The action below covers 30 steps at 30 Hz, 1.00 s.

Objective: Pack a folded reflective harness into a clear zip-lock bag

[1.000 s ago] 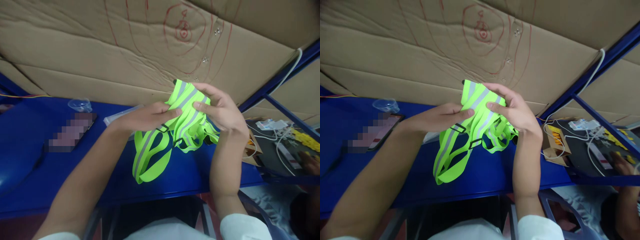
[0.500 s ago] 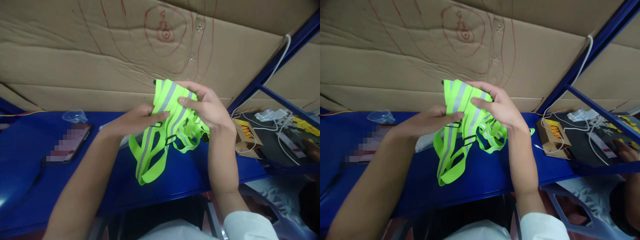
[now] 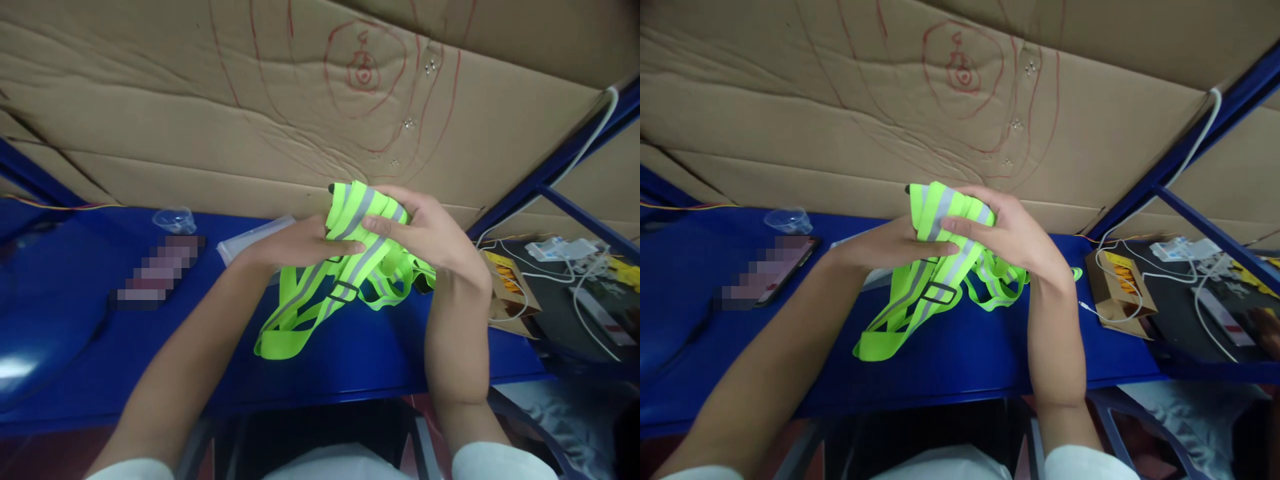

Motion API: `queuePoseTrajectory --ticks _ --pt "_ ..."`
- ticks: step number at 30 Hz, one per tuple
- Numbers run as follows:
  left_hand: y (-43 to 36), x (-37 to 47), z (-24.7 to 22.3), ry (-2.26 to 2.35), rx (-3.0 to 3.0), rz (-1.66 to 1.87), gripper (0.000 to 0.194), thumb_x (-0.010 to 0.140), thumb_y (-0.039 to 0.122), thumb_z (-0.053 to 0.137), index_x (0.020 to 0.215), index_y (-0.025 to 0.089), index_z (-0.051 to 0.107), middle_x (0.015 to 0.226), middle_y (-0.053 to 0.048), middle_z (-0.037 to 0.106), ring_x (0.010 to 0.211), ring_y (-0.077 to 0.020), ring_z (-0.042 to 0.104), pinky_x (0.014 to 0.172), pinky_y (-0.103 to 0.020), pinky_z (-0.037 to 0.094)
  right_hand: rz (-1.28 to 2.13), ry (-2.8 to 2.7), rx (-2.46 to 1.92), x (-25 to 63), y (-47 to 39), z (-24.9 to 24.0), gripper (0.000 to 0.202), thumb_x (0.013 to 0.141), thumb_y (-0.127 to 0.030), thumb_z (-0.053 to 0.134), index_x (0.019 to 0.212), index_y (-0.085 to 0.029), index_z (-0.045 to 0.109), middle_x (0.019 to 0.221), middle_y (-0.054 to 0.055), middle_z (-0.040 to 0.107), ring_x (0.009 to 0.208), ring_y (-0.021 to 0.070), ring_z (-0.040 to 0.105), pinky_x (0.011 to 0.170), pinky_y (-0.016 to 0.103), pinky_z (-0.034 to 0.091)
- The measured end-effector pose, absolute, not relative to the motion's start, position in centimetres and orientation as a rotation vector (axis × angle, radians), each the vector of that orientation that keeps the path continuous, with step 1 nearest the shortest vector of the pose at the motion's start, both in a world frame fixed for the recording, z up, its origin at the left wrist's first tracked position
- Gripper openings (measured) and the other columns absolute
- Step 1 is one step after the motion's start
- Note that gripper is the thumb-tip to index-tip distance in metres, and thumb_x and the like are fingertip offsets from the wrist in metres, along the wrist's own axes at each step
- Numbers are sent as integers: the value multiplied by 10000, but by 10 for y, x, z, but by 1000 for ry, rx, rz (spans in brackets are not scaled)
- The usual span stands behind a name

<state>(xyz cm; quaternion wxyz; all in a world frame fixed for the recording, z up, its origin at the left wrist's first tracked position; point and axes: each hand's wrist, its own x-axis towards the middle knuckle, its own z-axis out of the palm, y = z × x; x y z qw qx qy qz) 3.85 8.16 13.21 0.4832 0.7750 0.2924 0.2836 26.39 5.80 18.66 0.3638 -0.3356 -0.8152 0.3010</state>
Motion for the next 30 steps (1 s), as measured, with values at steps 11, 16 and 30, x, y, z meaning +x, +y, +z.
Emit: queuePoseTrajectory --ticks 11,16,30 --pt "78 50 128 645 1824 659 526 805 441 851 1249 189 720 1232 -65 772 1131 -269 739 945 -346 606 756 -1819 -961 253 58 183 450 847 -674 792 890 -227 788 837 14 743 762 192 678 636 290 536" --pt "78 42 134 632 1948 710 395 844 422 818 1137 171 733 1091 -37 789 1067 -251 738 945 -328 591 1080 -1647 -986 252 58 181 441 786 -647 861 854 -221 774 769 13 743 639 179 682 556 285 536" --pt "78 35 144 665 2160 889 232 883 365 716 998 164 724 1018 -22 747 972 -208 685 925 -305 540 542 -2134 -780 243 74 168 404 1063 -545 560 1284 -235 696 1306 59 734 1207 232 678 1054 382 526"
